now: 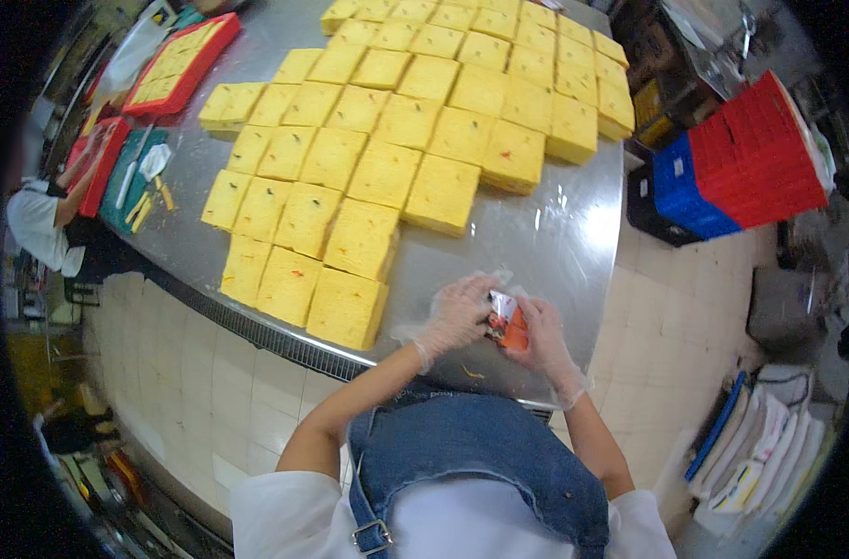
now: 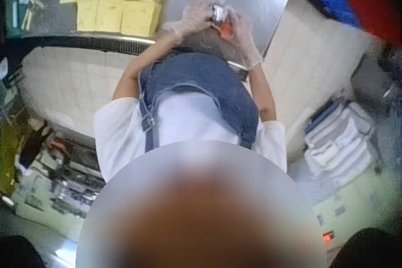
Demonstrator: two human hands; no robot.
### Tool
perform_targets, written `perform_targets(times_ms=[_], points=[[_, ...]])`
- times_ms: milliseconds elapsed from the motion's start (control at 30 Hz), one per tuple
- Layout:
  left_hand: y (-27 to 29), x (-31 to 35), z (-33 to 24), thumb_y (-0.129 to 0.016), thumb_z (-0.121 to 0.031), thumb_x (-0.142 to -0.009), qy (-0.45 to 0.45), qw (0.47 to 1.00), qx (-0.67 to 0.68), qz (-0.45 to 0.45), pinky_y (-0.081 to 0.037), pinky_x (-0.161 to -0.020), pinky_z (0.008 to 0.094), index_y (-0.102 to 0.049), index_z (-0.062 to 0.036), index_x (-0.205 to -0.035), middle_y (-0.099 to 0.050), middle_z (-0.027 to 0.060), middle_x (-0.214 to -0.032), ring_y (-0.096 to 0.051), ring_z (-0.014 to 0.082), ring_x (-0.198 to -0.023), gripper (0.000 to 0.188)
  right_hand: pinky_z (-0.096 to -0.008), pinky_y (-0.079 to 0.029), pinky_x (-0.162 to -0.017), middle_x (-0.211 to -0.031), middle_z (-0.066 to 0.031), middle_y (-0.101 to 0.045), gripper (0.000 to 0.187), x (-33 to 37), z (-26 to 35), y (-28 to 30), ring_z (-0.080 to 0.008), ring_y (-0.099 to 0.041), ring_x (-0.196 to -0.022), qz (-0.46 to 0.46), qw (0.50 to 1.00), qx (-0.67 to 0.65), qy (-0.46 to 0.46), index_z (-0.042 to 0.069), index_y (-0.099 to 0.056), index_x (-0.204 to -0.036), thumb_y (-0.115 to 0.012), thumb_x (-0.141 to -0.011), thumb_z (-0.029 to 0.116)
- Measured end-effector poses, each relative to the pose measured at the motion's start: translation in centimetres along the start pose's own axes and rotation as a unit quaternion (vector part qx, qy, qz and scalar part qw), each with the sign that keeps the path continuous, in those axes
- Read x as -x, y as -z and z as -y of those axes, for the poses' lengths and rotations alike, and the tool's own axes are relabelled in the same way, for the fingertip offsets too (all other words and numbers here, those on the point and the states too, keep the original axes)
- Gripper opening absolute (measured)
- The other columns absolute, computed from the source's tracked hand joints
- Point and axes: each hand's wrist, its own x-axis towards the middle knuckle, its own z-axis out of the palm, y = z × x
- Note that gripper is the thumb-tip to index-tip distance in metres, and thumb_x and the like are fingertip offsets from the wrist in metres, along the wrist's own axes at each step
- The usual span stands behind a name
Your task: The person inserts toothpicks into many small yellow rectangular food blocks arranged on a stainless steel table, then moves a red tray of finished blocks and wraps it with plastic film. The person handles the blocks and toothpicks by hand and uses a roll of plastic wrap to cover the tray.
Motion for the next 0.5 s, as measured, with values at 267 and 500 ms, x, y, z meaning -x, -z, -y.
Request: perform_targets(times_ms=[267,500], points=[[0.5,0.3,-1.3,-0.065,-0.018,-0.067,0.037,0.996,0.001,-0.077,-0.031,-0.1,0.0454,-0.063,-0.0118,-0.09,-0.04,0.0056,-0.133,-0.03,0.0321,-0.127,0.024,-0.0435,-0.036,-0.088,-0.114,-0.0161,-0.049,0.092,-0.2,-0.4,0.0,-0.0354,-0.045,-0.103,-0.042,0.997,0.001,0.063,0.008,-0.037,-0.127,-0.08,-0.046,0.016],[1.7,0.9,-1.9,-0.066,-0.02,-0.067,0.058,0.998,0.012,-0.01,-0.027,-0.102,0.0491,-0.064,-0.0145,-0.096,-0.034,0.0042,-0.138,-0.019,0.0377,-0.132,0.03,-0.0431,-0.038,-0.085,-0.111,-0.0152,-0.051,0.092,-0.7,-0.4,-0.4,-0.0346,-0.048,-0.097,-0.024,0.997,0.018,0.074,0.009,-0.039,-0.127,-0.082,-0.045,0.019]])
